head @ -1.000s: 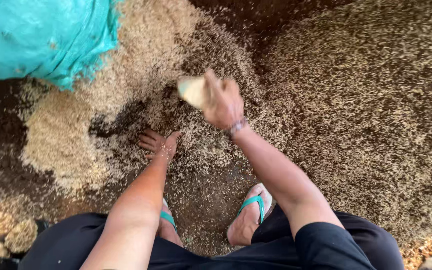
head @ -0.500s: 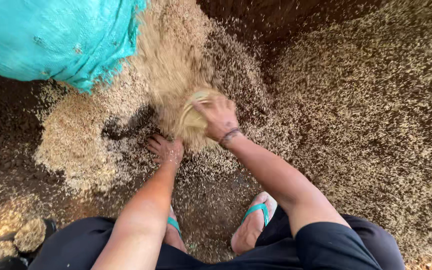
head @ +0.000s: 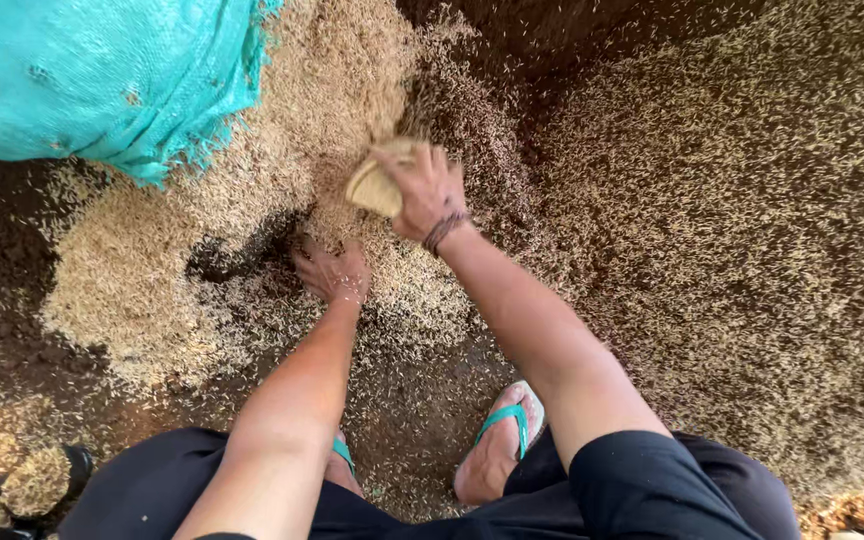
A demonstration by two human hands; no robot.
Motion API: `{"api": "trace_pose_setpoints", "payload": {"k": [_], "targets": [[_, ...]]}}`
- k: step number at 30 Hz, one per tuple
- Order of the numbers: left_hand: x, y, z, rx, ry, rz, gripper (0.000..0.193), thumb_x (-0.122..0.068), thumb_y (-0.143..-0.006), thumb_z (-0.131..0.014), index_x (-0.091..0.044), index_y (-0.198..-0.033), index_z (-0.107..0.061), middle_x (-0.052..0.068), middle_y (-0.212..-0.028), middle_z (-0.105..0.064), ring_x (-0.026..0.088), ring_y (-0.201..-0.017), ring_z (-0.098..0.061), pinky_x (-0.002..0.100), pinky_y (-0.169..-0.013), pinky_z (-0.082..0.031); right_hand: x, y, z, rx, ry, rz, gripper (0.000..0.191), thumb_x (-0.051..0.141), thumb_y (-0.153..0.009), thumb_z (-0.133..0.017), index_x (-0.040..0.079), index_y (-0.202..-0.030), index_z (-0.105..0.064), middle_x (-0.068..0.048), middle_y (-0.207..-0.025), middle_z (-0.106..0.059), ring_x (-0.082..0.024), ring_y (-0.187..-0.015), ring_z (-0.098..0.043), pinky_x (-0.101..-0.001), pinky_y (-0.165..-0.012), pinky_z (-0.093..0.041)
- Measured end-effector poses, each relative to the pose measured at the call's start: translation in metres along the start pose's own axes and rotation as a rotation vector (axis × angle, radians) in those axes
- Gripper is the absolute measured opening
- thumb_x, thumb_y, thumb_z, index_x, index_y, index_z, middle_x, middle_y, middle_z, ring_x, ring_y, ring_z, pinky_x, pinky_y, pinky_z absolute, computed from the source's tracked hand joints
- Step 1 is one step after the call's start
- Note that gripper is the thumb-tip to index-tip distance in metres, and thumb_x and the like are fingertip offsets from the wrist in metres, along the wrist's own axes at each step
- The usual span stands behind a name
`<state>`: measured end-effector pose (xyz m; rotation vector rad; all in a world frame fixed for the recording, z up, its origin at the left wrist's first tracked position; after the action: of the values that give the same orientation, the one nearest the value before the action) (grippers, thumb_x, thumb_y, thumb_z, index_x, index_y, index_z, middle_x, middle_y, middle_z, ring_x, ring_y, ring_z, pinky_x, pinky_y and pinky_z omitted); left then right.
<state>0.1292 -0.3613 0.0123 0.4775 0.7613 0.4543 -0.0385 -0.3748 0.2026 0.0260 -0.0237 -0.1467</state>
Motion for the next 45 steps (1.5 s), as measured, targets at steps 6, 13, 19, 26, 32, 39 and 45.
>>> {"api": "trace_pose_setpoints", "payload": {"k": [6,13,19,26,32,39,45], "targets": [[0.012,-0.008,0.01,-0.015,0.093,-0.003,0.092,-0.056,-0.087,-0.067,-0.021,-0.159,-0.023,0.022,-0.168,-0.007,0.041,-0.152,-0.015,0.064,-0.121,-0.018,-0.042,0.06,-0.017,-0.077,-0.21,0.036,0.1,0.028,-0.064,-0.09,0.024,-0.151,-0.04,-0.021,-0.115,-0.06,-0.031,-0.1,-0.058,-0.0435,-0.075,-0.058],[0.044,-0.013,0.015,0.037,0.168,0.038,0.105,-0.059,-0.079,-0.071,-0.02,-0.162,-0.019,0.019,-0.168,-0.013,0.037,-0.155,-0.017,0.062,-0.123,-0.019,-0.256,0.238,-0.068,-0.2,-1.064,-1.116,0.083,-0.001,-0.081,-0.064,0.029,-0.155,-0.043,-0.007,-0.113,-0.07,-0.007,-0.06,-0.055,-0.0219,-0.051,-0.051],[0.033,-0.02,0.005,0.16,0.231,0.042,0.113,-0.066,-0.082,-0.07,-0.014,-0.162,-0.009,0.023,-0.168,0.004,0.043,-0.155,-0.003,0.062,-0.122,-0.012,-0.231,0.293,-0.173,-0.237,-1.202,-1.203,0.04,0.011,-0.088,-0.058,0.006,-0.128,-0.058,-0.015,-0.108,-0.068,-0.017,-0.074,-0.059,-0.0365,-0.068,-0.054],[0.001,-0.016,-0.009,0.361,0.315,0.024,0.12,-0.062,-0.078,-0.074,-0.001,-0.158,-0.01,0.025,-0.164,-0.014,0.04,-0.151,-0.021,0.053,-0.122,-0.02,-0.107,0.244,-0.257,-0.31,-1.853,-1.467,0.023,0.014,-0.092,-0.052,-0.002,-0.107,-0.056,-0.008,-0.08,-0.055,-0.023,-0.068,-0.057,-0.0389,-0.057,-0.05],[-0.024,-0.028,-0.03,0.357,0.33,-0.018,0.108,-0.049,-0.081,-0.081,0.017,-0.146,-0.026,0.032,-0.146,-0.045,0.04,-0.134,-0.047,0.046,-0.117,-0.035,-0.1,0.133,-0.201,-0.426,-1.78,-1.123,0.068,0.002,-0.082,-0.053,0.01,-0.149,-0.043,-0.002,-0.103,-0.068,-0.01,-0.064,-0.054,-0.023,-0.05,-0.053],[-0.03,-0.028,-0.045,0.242,0.29,-0.005,0.081,-0.036,-0.083,-0.078,0.017,-0.132,-0.041,0.028,-0.128,-0.056,0.035,-0.114,-0.057,0.043,-0.102,-0.047,-0.159,0.056,-0.077,-0.382,-0.824,-0.536,0.102,-0.005,-0.069,-0.068,0.022,-0.16,-0.031,-0.006,-0.105,-0.062,-0.015,-0.083,-0.062,-0.0251,-0.062,-0.061],[-0.035,-0.014,-0.038,0.258,0.251,-0.048,0.071,-0.036,-0.086,-0.076,0.013,-0.128,-0.047,0.025,-0.123,-0.059,0.033,-0.108,-0.059,0.042,-0.096,-0.048,-0.215,0.0,0.007,-0.598,-0.229,-0.568,0.106,0.02,-0.07,-0.092,0.021,-0.157,-0.031,-0.017,-0.128,-0.048,-0.028,-0.11,-0.055,-0.0418,-0.08,-0.058]]}}
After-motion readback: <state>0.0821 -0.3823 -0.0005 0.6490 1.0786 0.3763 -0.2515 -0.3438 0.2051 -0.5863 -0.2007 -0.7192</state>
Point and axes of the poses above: each hand's wrist, its own y-axis away from the middle knuckle, its own z-axis out of the back of the hand, x = y × z, the point moved 8 cm from there along -y, towards the middle knuckle
